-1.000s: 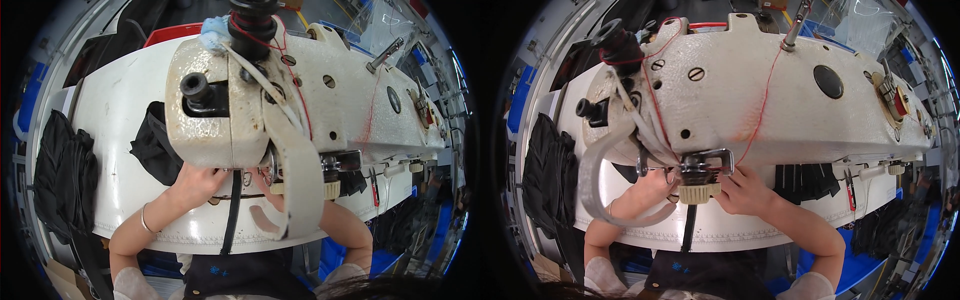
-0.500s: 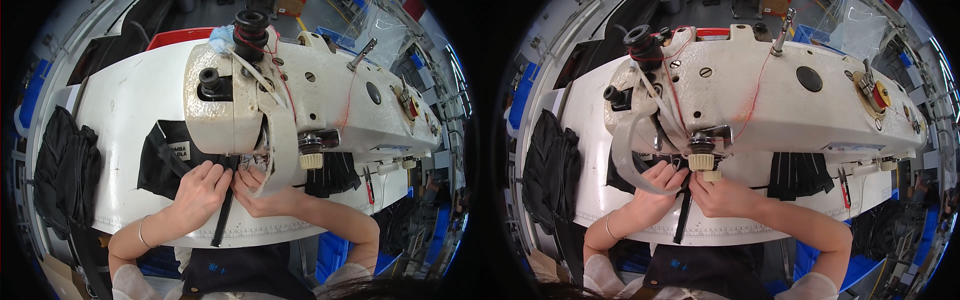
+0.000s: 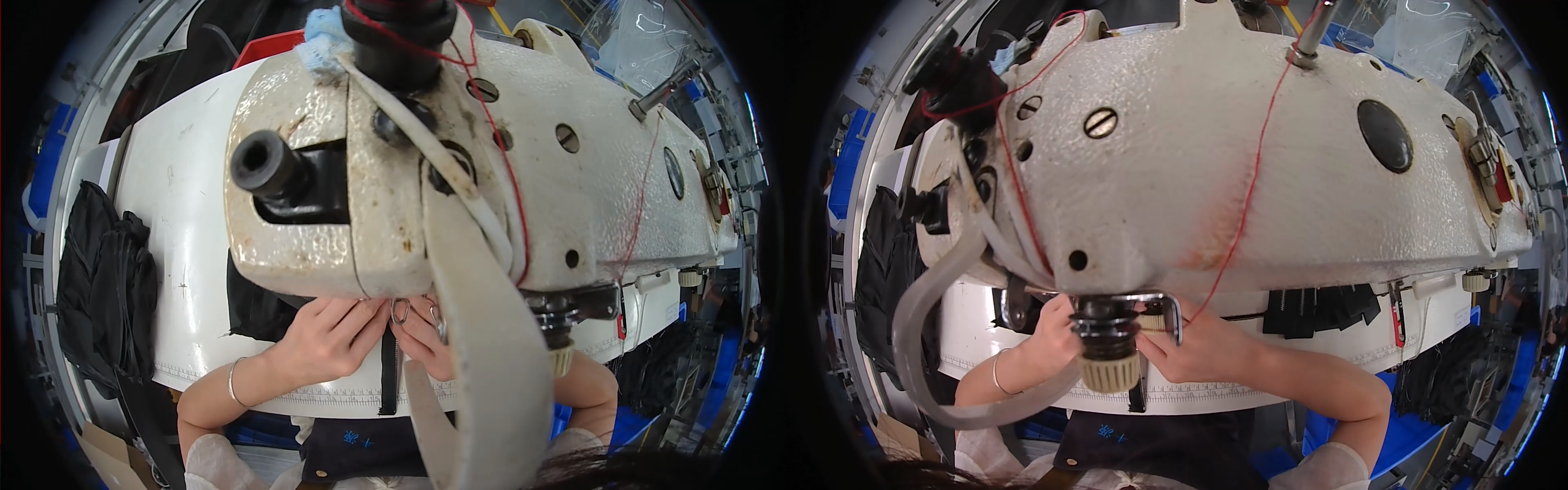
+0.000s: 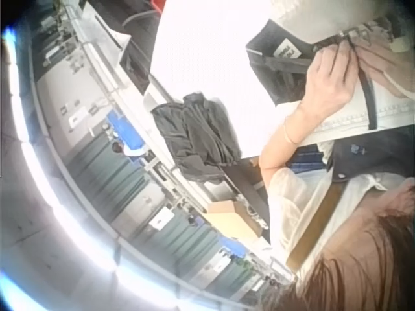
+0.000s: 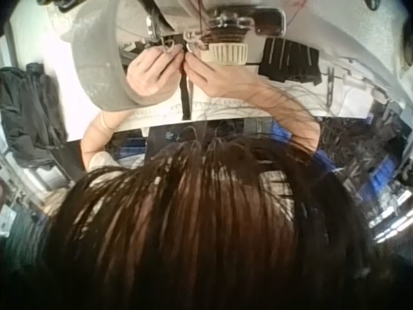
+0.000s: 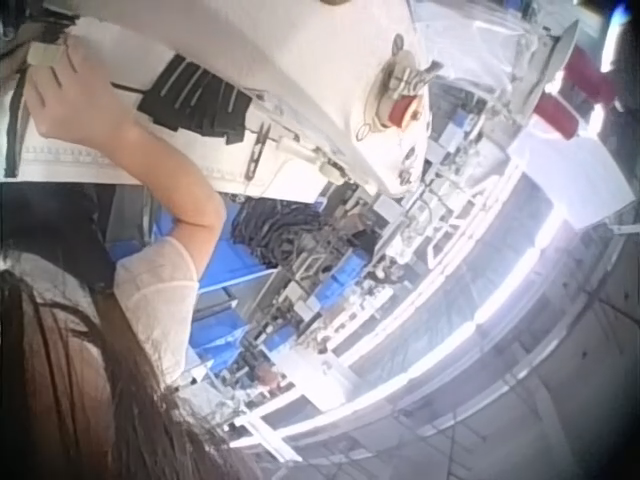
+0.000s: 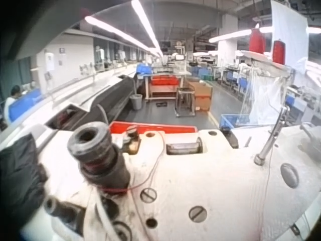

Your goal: The recorder is using an industrial sewing machine to sew labels and small straps onto pieces of black fabric.

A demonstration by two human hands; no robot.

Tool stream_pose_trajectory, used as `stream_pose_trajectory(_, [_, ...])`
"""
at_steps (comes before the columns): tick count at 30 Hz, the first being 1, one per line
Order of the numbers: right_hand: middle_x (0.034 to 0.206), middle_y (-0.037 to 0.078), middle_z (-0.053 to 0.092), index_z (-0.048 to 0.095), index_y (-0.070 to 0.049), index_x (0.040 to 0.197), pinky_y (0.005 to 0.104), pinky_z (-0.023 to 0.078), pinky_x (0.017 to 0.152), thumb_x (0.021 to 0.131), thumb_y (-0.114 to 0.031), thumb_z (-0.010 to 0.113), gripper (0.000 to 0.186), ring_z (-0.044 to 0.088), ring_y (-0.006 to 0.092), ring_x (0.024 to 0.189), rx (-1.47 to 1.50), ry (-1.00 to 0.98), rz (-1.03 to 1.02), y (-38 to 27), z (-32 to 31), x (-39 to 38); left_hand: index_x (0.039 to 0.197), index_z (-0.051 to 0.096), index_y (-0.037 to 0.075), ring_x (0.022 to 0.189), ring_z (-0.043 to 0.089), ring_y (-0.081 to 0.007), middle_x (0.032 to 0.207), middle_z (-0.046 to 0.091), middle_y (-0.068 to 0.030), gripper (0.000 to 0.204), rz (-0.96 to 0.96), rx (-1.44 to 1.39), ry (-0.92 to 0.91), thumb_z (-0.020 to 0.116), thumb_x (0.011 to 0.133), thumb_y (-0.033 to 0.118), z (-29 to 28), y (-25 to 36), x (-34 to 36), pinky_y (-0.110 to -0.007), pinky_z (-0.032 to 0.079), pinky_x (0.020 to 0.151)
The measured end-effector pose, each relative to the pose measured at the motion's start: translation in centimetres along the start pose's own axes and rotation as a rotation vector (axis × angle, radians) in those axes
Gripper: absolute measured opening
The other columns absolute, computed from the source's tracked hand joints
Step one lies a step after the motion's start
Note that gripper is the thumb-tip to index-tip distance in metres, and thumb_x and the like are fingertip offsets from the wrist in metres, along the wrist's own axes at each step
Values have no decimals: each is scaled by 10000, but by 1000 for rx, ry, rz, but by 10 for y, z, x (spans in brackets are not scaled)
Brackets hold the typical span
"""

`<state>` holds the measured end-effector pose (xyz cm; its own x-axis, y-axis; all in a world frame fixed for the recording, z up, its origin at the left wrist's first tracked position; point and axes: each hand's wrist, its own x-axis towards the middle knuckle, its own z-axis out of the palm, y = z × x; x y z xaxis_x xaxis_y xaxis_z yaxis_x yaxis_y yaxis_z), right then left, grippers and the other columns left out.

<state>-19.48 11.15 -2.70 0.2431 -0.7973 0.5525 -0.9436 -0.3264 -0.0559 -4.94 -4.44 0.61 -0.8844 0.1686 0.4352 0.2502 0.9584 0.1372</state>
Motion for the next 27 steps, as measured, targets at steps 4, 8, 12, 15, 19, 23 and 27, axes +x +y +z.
stream_pose_trajectory(4, [937,72,614,617,-40,972,363,476,852,788,-64,602,186,597,247,912,110,-86,42,-1,-1,-4,888,671,-33,871,584,-208,930,612,-101,286,-43,-106,31,637,614,41,10,2,-5,-298,492,698])
stream_pose_trajectory(8, [934,87,621,605,-29,998,344,485,814,807,-71,612,196,598,268,864,218,-63,100,1,-4,1,892,680,-14,877,575,-208,941,612,-91,288,-79,-153,-16,646,616,63,14,3,-12,-299,477,717])
stream_pose_trajectory(12, [920,134,624,597,-30,1019,358,493,774,814,-93,605,214,597,297,798,190,-125,58,2,-3,-1,891,686,-6,885,572,-214,943,613,-86,288,-71,-96,-6,649,616,71,15,3,-10,-303,471,737])
stream_pose_trajectory(15, [897,144,621,587,-36,1038,359,493,764,797,-96,612,249,595,306,780,255,-129,148,-6,6,-12,917,687,-6,903,579,-229,939,616,-93,315,-80,-120,9,648,613,65,19,2,-14,-338,488,738])
stream_pose_trajectory(19, [907,138,624,566,-38,1086,383,494,770,757,-103,632,342,613,306,824,185,-234,137,8,1,-9,893,689,2,868,613,-284,933,625,-134,286,-91,-181,-20,634,615,40,24,-18,-12,-387,512,729])
stream_pose_trajectory(23, [935,108,626,597,-40,1043,388,487,767,713,-99,617,336,616,284,863,792,-240,705,9,7,-4,754,675,10,745,621,-311,815,627,-135,194,-196,-246,-52,627,566,-1,27,-33,-6,-396,505,663])
stream_pose_trajectory(27, [996,76,620,628,-24,942,363,471,776,585,-118,620,369,589,216,905,89,-39,157,14,12,1,714,652,16,708,609,-301,745,610,-121,167,-230,-150,-50,620,552,-9,15,-29,1,-414,477,598])
